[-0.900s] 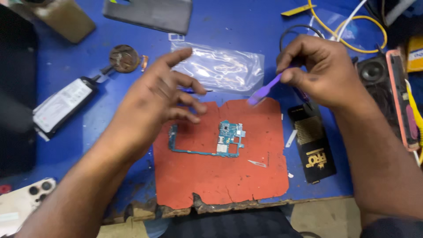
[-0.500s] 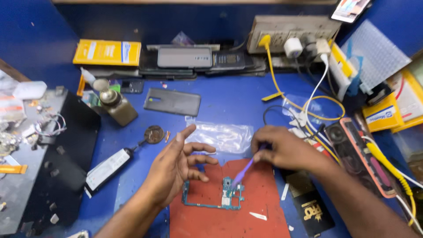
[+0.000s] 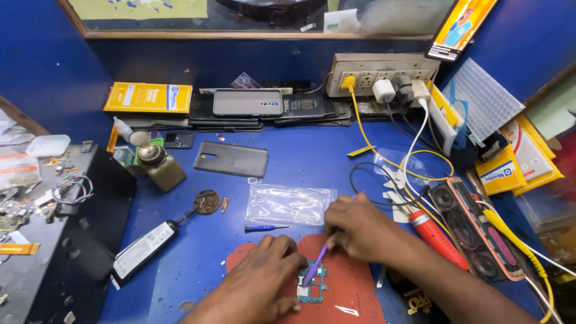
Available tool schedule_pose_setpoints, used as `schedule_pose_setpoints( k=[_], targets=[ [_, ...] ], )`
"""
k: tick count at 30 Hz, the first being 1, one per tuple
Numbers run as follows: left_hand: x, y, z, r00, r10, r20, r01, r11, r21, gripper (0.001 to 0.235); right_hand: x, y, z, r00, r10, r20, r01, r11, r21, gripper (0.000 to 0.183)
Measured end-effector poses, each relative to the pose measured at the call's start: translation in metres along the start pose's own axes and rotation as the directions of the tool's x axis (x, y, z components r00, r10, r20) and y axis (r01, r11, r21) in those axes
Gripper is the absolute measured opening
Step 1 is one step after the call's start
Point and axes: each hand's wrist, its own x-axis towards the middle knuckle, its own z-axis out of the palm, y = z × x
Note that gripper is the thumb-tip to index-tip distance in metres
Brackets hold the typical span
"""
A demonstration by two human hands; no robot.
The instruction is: The person uses a purple brush to clean a small blue circuit board placed on a red mat. The person repeatedly brushes the surface of the board while holding it steady with the other hand.
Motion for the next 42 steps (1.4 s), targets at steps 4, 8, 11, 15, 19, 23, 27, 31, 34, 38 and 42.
schedule_pose_setpoints(
  k=[4,8,11,15,19,23,27,31,34,38,42],
  targets=[
    [0.001,-0.001,0.003,0.999,-0.025,-0.023,0.025,1.0,-0.013,0.066,0.0,0.0,0.001,1.0,0.013,0.006,-0.013,0.999,0.039,0.019],
    [0.0,-0.004,0.007,0.997,0.004,-0.082,-0.004,1.0,-0.006,0.069,0.002,0.001,0.002,1.0,-0.029,0.002,0.029,0.998,0.059,0.022],
    [0.001,-0.002,0.008,0.994,0.01,-0.105,-0.01,1.0,-0.001,0.068,-0.002,-0.004,0.002,0.998,-0.07,0.003,0.07,0.996,0.048,0.02],
    [0.0,-0.001,0.007,0.996,-0.059,-0.062,0.061,0.998,0.018,0.068,0.0,-0.007,0.004,0.999,0.019,-0.046,-0.018,1.0,0.016,0.019],
    [0.001,0.002,0.0,0.997,-0.03,-0.078,0.031,0.999,0.01,0.067,0.007,-0.005,0.003,0.997,-0.076,0.001,0.076,0.997,0.034,0.019],
    [0.0,0.006,0.002,0.997,-0.041,-0.062,0.04,0.999,-0.015,0.068,-0.001,-0.009,0.004,1.0,0.009,-0.024,-0.008,1.0,0.026,0.018],
    [0.002,0.006,-0.003,0.996,-0.029,-0.086,0.027,0.999,-0.018,0.07,0.006,-0.005,0.001,0.993,-0.119,0.021,0.119,0.993,0.012,0.02],
    [0.001,0.006,-0.002,0.997,-0.048,-0.059,0.048,0.999,0.004,0.068,-0.003,-0.004,0.008,0.996,-0.063,-0.06,0.062,0.998,-0.02,0.02],
    [0.004,0.005,-0.001,0.996,-0.07,-0.045,0.071,0.997,0.027,0.068,-0.002,-0.002,0.002,0.992,-0.121,-0.042,0.119,0.992,-0.045,0.02],
    [0.005,0.002,0.002,0.997,-0.058,-0.053,0.06,0.998,0.037,0.07,-0.001,-0.003,-0.001,0.995,-0.08,-0.063,0.079,0.997,-0.026,0.019],
    [0.005,0.003,0.002,0.996,-0.075,-0.048,0.077,0.996,0.04,0.071,0.001,-0.009,0.001,0.99,-0.137,-0.036,0.135,0.989,-0.065,0.016]
  ],
)
